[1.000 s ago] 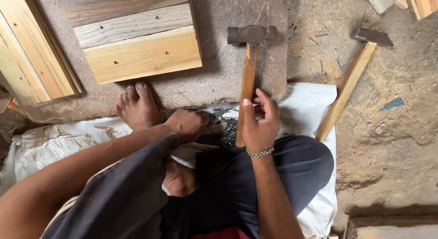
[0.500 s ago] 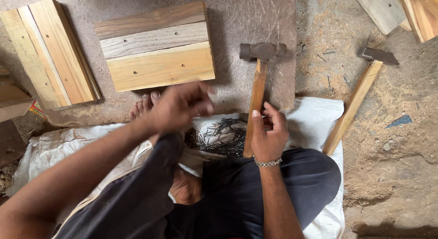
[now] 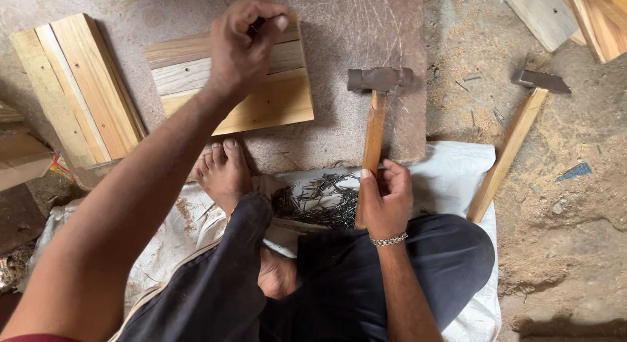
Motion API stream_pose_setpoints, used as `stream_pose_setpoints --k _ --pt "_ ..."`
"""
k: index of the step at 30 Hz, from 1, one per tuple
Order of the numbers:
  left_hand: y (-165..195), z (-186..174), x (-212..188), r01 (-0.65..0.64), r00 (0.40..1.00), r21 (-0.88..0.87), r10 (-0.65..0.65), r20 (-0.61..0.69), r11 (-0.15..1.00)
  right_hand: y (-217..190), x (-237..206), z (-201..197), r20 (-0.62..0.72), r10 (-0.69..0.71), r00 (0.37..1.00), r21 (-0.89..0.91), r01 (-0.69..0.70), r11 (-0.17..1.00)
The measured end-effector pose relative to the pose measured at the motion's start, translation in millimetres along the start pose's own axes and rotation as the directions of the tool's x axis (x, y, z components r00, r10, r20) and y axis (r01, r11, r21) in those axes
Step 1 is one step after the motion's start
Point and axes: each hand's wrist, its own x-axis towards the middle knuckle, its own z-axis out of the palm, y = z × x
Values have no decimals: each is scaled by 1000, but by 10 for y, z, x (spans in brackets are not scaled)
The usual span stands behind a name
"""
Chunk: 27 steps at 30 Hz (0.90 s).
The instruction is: The person assembles small wooden frames by nailing planks together using a hammer. They repeatedly position planks, insert nails, and hammer them into place, occasionally flipping the pieces to work on different sides.
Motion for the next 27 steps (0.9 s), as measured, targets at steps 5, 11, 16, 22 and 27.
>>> stream_pose_setpoints --k 5,11,16,22,27 --pt "-135 195 -30 -80 993 -1 80 -83 997 42 -20 8 141 132 981 215 -160 964" --pt "-149 233 -42 -68 994 37 71 -88 997 66 5 -79 308 252 918 372 -360 856" --pt "-113 229 -19 -30 996 18 32 -81 999 -65 -4 -235 520 176 836 573 -494 654" --pt "-80 221 -11 9 998 22 -8 -69 1000 -244 -5 -250 574 128 809 532 -487 693" --pt "-107 240 -23 9 998 23 -8 -62 1000 -302 -28 -199 535 125 836 552 -458 697"
